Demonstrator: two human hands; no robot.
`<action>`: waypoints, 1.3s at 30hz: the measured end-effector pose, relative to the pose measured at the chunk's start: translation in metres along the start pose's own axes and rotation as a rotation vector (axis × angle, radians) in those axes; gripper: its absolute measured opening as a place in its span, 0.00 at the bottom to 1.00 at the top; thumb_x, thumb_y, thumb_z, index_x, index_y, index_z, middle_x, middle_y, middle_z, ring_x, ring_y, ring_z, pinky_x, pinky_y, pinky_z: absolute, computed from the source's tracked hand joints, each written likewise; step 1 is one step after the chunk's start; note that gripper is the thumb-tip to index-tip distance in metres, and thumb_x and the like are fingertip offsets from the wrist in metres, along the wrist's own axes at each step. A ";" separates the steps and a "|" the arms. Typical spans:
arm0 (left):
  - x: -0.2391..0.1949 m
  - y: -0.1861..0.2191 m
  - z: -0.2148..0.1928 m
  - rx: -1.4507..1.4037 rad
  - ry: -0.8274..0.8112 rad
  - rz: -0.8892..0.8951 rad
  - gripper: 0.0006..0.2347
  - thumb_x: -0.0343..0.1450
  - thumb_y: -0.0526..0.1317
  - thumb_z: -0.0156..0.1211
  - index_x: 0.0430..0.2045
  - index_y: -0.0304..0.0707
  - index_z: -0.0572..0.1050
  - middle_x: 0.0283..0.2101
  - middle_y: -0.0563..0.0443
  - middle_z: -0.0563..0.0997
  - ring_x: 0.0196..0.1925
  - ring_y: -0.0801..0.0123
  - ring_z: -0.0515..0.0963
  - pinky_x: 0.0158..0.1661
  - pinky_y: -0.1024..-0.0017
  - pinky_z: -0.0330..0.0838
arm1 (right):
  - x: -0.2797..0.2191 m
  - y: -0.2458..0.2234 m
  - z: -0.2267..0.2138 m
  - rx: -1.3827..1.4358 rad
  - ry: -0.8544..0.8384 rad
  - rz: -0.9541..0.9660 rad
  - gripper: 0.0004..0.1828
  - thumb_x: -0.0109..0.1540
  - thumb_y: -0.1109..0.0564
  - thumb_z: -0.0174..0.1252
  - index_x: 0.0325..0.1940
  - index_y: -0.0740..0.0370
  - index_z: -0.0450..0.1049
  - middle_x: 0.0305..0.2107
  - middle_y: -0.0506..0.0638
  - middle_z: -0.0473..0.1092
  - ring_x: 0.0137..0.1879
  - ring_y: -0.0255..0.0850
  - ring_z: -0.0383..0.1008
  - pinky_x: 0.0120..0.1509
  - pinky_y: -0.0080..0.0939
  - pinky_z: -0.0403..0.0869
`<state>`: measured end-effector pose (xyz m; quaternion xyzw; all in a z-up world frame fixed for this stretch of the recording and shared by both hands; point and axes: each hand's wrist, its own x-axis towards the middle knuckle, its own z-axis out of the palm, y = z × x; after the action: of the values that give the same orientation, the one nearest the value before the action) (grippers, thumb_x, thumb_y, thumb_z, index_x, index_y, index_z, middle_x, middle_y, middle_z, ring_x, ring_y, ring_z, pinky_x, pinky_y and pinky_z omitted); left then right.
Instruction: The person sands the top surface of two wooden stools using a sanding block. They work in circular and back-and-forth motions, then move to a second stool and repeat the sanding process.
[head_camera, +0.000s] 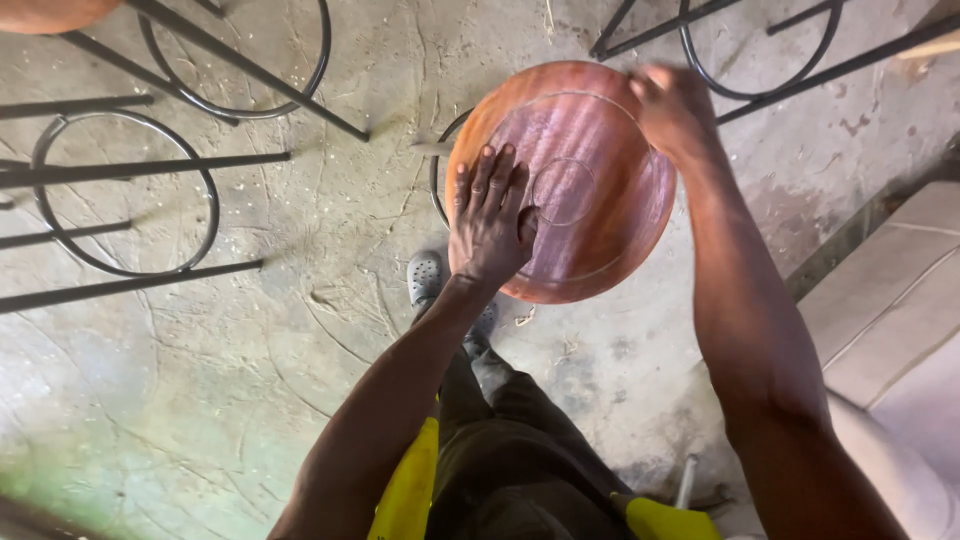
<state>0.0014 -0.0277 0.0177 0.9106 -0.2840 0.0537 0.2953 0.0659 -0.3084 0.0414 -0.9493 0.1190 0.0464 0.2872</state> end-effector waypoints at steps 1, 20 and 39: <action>0.000 -0.002 0.001 -0.012 0.004 0.019 0.21 0.78 0.47 0.45 0.62 0.32 0.72 0.70 0.38 0.67 0.76 0.48 0.60 0.74 0.44 0.47 | -0.007 0.015 0.000 -0.012 0.006 0.127 0.15 0.71 0.55 0.50 0.54 0.61 0.79 0.46 0.59 0.78 0.50 0.52 0.77 0.52 0.49 0.71; -0.009 -0.004 0.011 -0.031 0.066 -0.197 0.24 0.75 0.38 0.45 0.69 0.33 0.60 0.75 0.39 0.59 0.80 0.50 0.56 0.78 0.48 0.43 | -0.016 0.029 0.033 -0.081 0.236 -0.168 0.23 0.72 0.68 0.50 0.72 0.73 0.62 0.67 0.67 0.63 0.73 0.59 0.63 0.77 0.48 0.62; -0.018 0.002 0.003 -0.343 0.313 -0.426 0.30 0.81 0.58 0.27 0.70 0.29 0.53 0.73 0.32 0.61 0.77 0.42 0.61 0.75 0.53 0.55 | -0.063 -0.102 0.054 0.081 0.026 -0.364 0.14 0.74 0.59 0.46 0.55 0.58 0.78 0.57 0.62 0.71 0.62 0.57 0.68 0.65 0.52 0.65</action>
<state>-0.0155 -0.0222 0.0112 0.8673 -0.0429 0.0815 0.4891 0.0300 -0.1839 0.0609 -0.9433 -0.0491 -0.0235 0.3274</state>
